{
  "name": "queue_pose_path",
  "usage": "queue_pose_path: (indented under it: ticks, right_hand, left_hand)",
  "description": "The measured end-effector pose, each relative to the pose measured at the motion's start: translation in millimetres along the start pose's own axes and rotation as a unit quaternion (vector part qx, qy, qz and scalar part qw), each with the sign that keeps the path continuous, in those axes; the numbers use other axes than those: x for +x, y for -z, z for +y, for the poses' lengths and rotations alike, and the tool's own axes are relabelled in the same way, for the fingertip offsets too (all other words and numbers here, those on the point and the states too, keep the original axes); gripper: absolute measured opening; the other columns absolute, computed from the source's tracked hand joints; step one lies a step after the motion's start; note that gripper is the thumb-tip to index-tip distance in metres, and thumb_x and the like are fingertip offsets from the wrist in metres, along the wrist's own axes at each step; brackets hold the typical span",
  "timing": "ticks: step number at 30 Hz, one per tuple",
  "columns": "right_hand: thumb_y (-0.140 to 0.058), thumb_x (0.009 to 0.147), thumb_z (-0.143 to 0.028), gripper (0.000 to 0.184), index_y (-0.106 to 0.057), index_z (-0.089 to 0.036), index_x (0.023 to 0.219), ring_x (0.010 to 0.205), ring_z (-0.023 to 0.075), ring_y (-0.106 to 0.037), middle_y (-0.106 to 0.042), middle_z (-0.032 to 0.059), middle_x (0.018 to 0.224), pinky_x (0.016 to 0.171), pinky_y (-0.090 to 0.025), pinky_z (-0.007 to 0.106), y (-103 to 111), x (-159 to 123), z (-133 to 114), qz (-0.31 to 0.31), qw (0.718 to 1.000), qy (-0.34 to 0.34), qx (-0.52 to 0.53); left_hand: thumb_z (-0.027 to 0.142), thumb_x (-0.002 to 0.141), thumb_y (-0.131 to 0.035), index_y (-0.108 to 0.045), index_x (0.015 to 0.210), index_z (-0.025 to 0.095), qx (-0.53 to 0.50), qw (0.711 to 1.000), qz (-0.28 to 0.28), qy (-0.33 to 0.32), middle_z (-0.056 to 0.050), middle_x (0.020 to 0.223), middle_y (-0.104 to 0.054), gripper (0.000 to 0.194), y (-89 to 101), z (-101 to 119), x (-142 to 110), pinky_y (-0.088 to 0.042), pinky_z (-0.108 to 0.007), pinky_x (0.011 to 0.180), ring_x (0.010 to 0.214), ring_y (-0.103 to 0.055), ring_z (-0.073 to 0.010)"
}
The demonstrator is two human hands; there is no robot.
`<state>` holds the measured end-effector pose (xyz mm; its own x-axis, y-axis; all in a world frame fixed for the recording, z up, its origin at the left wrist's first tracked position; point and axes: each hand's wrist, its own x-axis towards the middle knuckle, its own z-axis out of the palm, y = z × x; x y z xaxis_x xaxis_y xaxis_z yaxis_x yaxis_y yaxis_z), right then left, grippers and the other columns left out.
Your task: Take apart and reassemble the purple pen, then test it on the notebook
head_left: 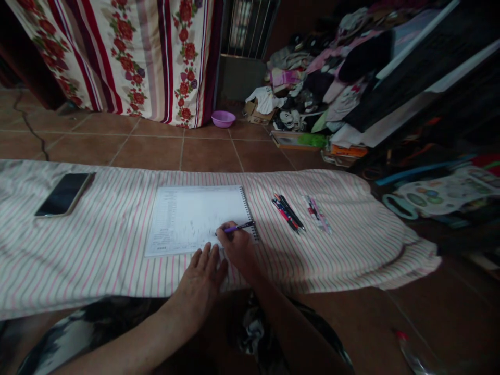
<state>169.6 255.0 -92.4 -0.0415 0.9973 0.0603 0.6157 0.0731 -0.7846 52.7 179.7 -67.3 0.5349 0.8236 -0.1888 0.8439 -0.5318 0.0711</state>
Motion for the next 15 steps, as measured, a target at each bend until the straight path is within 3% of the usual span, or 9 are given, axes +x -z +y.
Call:
queue_pose_path:
  ticks: [7, 15]
  right_hand:
    - [-0.048, 0.081, -0.032, 0.016, -0.061, -0.022, 0.080, 0.068, 0.0146, -0.066, -0.069, 0.0002, 0.068, 0.062, -0.043, 0.019, -2.2, 0.8, 1.4, -0.020, 0.999, 0.012, -0.048]
    - [-0.047, 0.081, -0.031, 0.017, -0.061, -0.021, 0.079, 0.064, 0.0138, -0.064, -0.066, -0.0001, 0.066, 0.062, -0.042, 0.019, -3.8, 0.5, 3.2, -0.014, 0.998, 0.018, -0.059]
  left_hand:
    - [0.008, 0.084, -0.043, -0.045, 0.132, 0.016, 0.011, 1.000, 0.022, 0.003, -0.020, 0.138, -0.042, 0.049, -9.1, -1.2, 2.6, -0.034, -0.050, 0.101, 0.130, -0.033, -0.0336]
    - [0.010, 0.084, -0.042, -0.044, 0.132, 0.015, 0.012, 1.000, 0.014, -0.001, -0.020, 0.139, -0.041, 0.048, -5.2, -1.2, 0.0, -0.033, -0.049, 0.101, 0.130, -0.034, -0.0330]
